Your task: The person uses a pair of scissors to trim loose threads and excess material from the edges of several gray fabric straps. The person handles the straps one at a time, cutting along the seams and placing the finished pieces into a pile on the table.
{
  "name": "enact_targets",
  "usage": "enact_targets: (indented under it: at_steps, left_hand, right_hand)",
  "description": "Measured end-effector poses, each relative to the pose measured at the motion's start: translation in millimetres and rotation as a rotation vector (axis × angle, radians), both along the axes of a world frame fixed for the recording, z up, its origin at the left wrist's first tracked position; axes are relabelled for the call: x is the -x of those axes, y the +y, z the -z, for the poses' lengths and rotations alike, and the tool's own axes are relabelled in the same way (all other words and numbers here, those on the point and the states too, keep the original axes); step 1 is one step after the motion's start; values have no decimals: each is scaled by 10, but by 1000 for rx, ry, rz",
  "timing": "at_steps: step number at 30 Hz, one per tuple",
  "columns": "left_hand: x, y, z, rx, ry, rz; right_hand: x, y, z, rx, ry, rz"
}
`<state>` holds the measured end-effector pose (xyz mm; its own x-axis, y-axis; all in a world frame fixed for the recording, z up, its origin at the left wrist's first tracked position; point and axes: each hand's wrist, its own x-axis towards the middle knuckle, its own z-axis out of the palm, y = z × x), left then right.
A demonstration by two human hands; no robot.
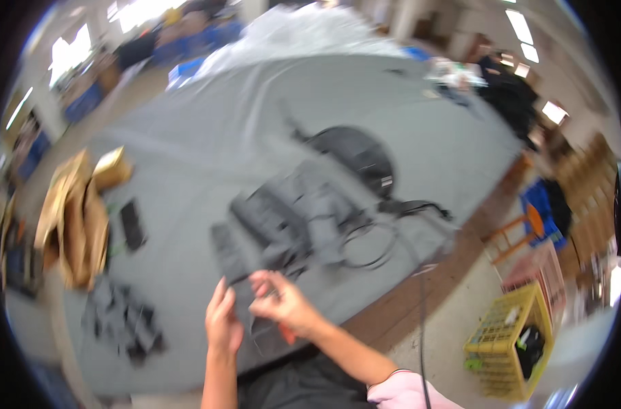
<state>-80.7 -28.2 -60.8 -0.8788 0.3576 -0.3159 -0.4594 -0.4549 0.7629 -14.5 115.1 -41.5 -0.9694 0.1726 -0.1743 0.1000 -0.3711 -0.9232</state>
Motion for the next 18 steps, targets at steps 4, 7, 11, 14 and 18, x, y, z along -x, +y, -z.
enact_targets:
  at_steps: [4,7,11,14,18]
  left_hand:
    - [-8,-75,219,38,11,225]
    - [-198,-68,88,75,-38,159]
    - [-335,-142,157,65,-35,141]
    - [-376,-83,129,131,-11,65]
    - [-355,-15,186,178,21,40]
  right_hand:
    - [-60,-9,89,93,-166,-19]
    - [-19,-222,219,-104,38,28]
    - [-18,-372,323,-201,29,102]
    - [-33,-370,302,-83,-45,107]
    - [8,-325,249,-137,-89,128]
